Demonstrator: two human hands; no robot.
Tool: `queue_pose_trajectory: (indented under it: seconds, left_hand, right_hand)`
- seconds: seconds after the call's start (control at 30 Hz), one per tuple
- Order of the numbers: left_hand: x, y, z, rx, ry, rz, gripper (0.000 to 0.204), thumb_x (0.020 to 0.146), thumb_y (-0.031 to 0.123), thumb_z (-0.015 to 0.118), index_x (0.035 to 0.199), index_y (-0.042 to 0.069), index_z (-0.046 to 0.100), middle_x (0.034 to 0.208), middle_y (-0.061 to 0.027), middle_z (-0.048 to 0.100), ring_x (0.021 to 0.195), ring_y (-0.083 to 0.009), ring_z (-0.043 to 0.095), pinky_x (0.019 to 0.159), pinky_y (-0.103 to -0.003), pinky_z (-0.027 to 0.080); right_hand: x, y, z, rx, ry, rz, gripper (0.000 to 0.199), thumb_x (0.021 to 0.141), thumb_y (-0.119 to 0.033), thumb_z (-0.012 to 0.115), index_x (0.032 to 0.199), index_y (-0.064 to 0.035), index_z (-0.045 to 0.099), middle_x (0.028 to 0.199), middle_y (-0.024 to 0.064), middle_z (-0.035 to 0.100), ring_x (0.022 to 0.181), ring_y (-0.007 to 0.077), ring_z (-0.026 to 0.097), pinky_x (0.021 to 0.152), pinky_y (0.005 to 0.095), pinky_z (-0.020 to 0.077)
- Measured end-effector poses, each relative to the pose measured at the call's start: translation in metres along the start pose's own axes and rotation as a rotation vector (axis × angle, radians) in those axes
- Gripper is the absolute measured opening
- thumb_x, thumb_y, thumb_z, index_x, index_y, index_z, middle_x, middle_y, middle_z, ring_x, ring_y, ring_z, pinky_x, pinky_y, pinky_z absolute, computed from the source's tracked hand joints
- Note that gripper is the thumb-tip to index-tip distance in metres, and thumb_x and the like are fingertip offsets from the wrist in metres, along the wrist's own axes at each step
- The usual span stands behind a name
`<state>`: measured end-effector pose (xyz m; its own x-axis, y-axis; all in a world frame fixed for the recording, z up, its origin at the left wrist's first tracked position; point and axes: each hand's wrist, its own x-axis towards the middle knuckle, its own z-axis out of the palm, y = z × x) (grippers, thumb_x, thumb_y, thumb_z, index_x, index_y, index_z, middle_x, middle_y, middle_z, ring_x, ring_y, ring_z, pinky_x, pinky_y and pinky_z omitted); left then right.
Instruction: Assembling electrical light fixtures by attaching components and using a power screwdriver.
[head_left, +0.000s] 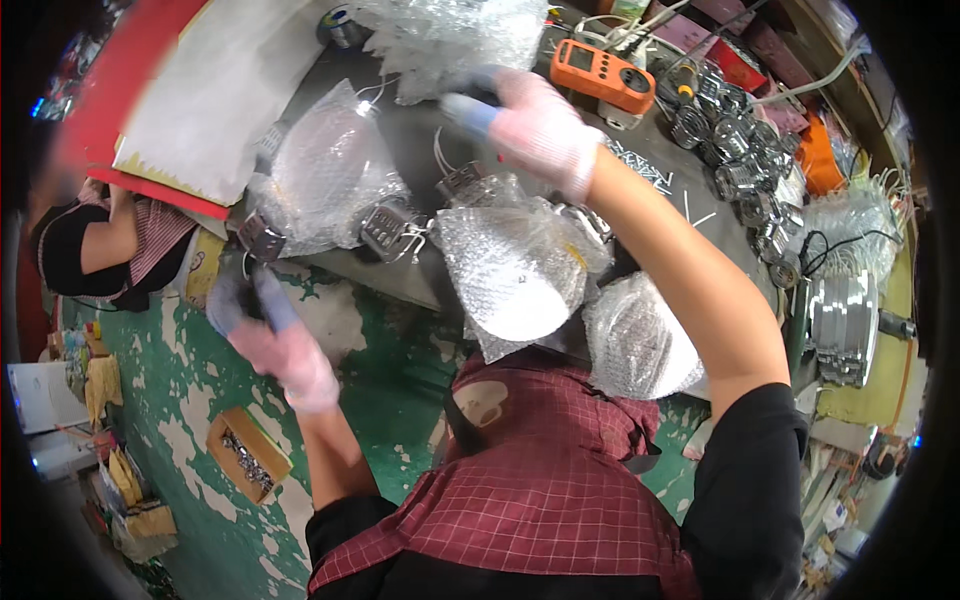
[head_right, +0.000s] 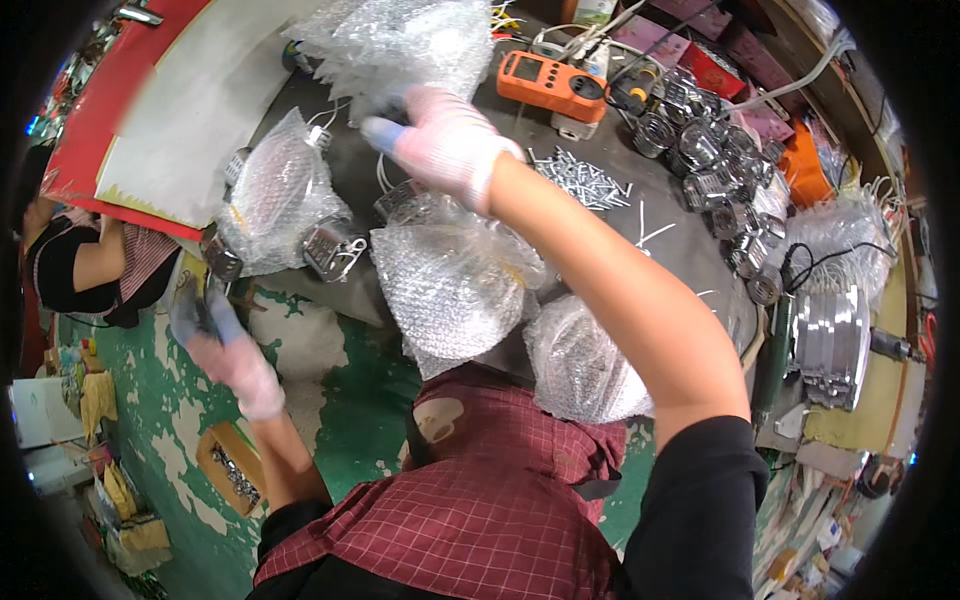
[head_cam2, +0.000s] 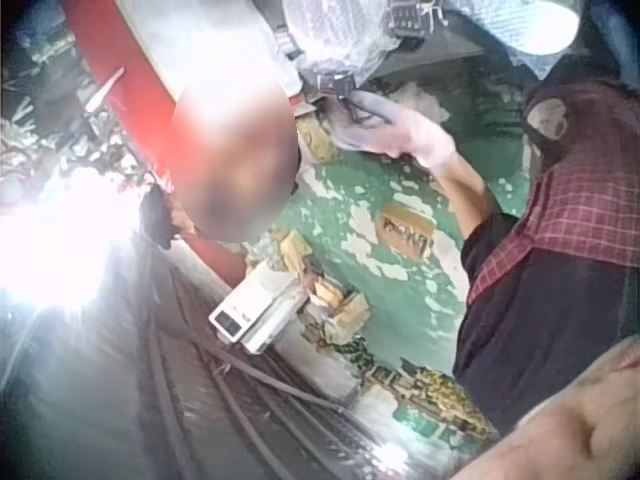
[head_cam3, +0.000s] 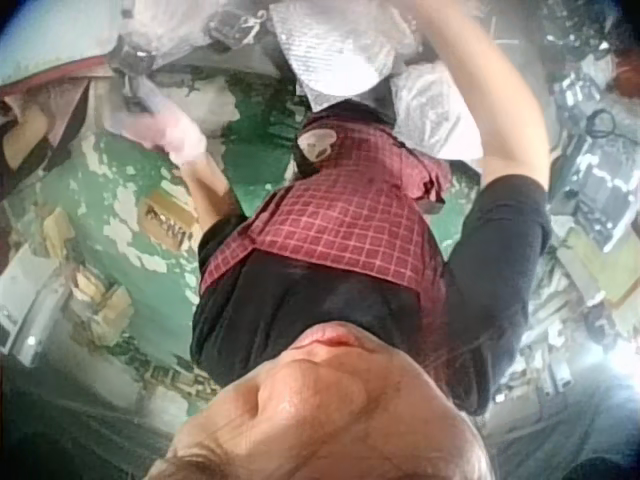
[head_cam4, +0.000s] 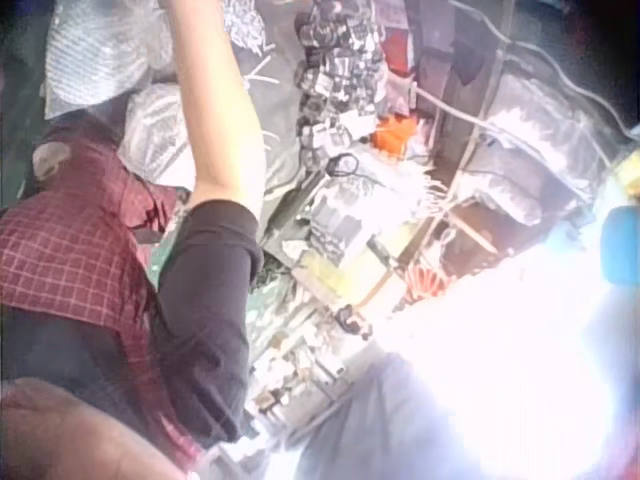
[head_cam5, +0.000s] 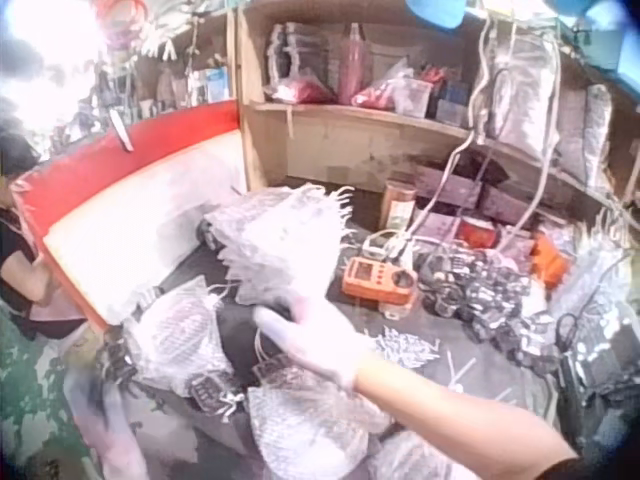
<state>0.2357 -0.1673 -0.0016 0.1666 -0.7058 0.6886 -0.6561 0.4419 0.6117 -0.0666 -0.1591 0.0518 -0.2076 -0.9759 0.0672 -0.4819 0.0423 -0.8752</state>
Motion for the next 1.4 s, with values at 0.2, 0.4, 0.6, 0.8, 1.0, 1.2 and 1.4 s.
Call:
queue_pose_trajectory:
  seconds: [0.2, 0.4, 0.6, 0.8, 1.0, 1.2, 1.4]
  left_hand:
    - [-0.084, 0.067, -0.010, -0.818, -1.028, -0.709, 0.046, 0.096, 0.011, 0.063, 0.138, 0.002, 0.046, 0.130, -0.0101, 0.056, 0.118, -0.0191, 0.053, 0.102, -0.033, 0.043]
    - [-0.078, 0.073, 0.012, -1.028, -1.008, -0.993, 0.055, 0.094, 0.015, 0.065, 0.143, 0.002, 0.043, 0.133, -0.0126, 0.055, 0.121, -0.0212, 0.054, 0.105, -0.036, 0.043]
    - [-0.062, 0.083, 0.023, -1.145, -1.198, -1.197, 0.051, 0.092, 0.016, 0.066, 0.138, -0.003, 0.051, 0.127, -0.0117, 0.063, 0.117, -0.0202, 0.060, 0.103, -0.035, 0.047]
    - [-0.072, 0.093, 0.023, -1.151, -1.172, -1.015, 0.054, 0.092, 0.005, 0.063, 0.141, -0.002, 0.041, 0.133, -0.0113, 0.057, 0.123, -0.0186, 0.053, 0.105, -0.034, 0.044]
    - [-0.064, 0.099, 0.004, -1.390, -0.977, -0.981, 0.063, 0.089, 0.006, 0.063, 0.145, 0.000, 0.038, 0.138, -0.0119, 0.054, 0.129, -0.0223, 0.051, 0.110, -0.039, 0.041]
    - [-0.003, 0.078, -0.022, -1.488, -0.656, -0.874, 0.060, 0.087, 0.007, 0.068, 0.143, 0.002, 0.045, 0.133, -0.0142, 0.060, 0.123, -0.0257, 0.058, 0.108, -0.042, 0.045]
    - [0.058, 0.017, 0.007, -1.475, -0.593, -0.939, 0.053, 0.089, 0.006, 0.061, 0.139, -0.005, 0.048, 0.132, -0.0198, 0.061, 0.122, -0.0345, 0.060, 0.107, -0.051, 0.048]
  right_hand:
    - [-0.102, 0.003, -0.052, -0.408, -0.294, 0.091, 0.041, 0.087, -0.022, 0.066, 0.124, -0.0042, 0.065, 0.106, 0.0122, 0.070, 0.097, 0.0284, 0.067, 0.089, 0.0386, 0.0521]
    - [-0.122, 0.023, -0.054, -1.143, -0.314, -0.397, 0.083, 0.071, -0.020, 0.071, 0.149, -0.0156, 0.042, 0.131, 0.0119, 0.057, 0.128, 0.0355, 0.050, 0.108, 0.0506, 0.0383]
    - [-0.110, 0.024, -0.041, -1.057, -0.427, -0.231, 0.079, 0.073, -0.019, 0.070, 0.148, -0.0198, 0.043, 0.117, 0.0112, 0.059, 0.116, 0.0335, 0.054, 0.092, 0.0467, 0.0476]
    - [-0.117, 0.035, -0.043, -0.935, -0.314, -0.284, 0.077, 0.072, -0.017, 0.070, 0.145, -0.0209, 0.047, 0.116, 0.0113, 0.058, 0.115, 0.0348, 0.053, 0.093, 0.0495, 0.0468]
    - [-0.109, -0.013, -0.051, -1.001, -0.195, -0.544, 0.071, 0.069, -0.013, 0.070, 0.138, -0.0209, 0.056, 0.110, 0.0090, 0.058, 0.107, 0.0327, 0.056, 0.088, 0.0453, 0.0467]
    - [-0.049, -0.097, -0.027, -1.094, -0.011, -0.891, 0.063, 0.071, -0.013, 0.067, 0.133, -0.0220, 0.060, 0.113, 0.0042, 0.059, 0.111, 0.0269, 0.056, 0.088, 0.0399, 0.0461]
    - [0.037, -0.099, 0.023, -1.049, -0.109, -0.753, 0.066, 0.070, -0.010, 0.073, 0.134, -0.0181, 0.056, 0.122, 0.0076, 0.059, 0.121, 0.0307, 0.053, 0.099, 0.0438, 0.0458]
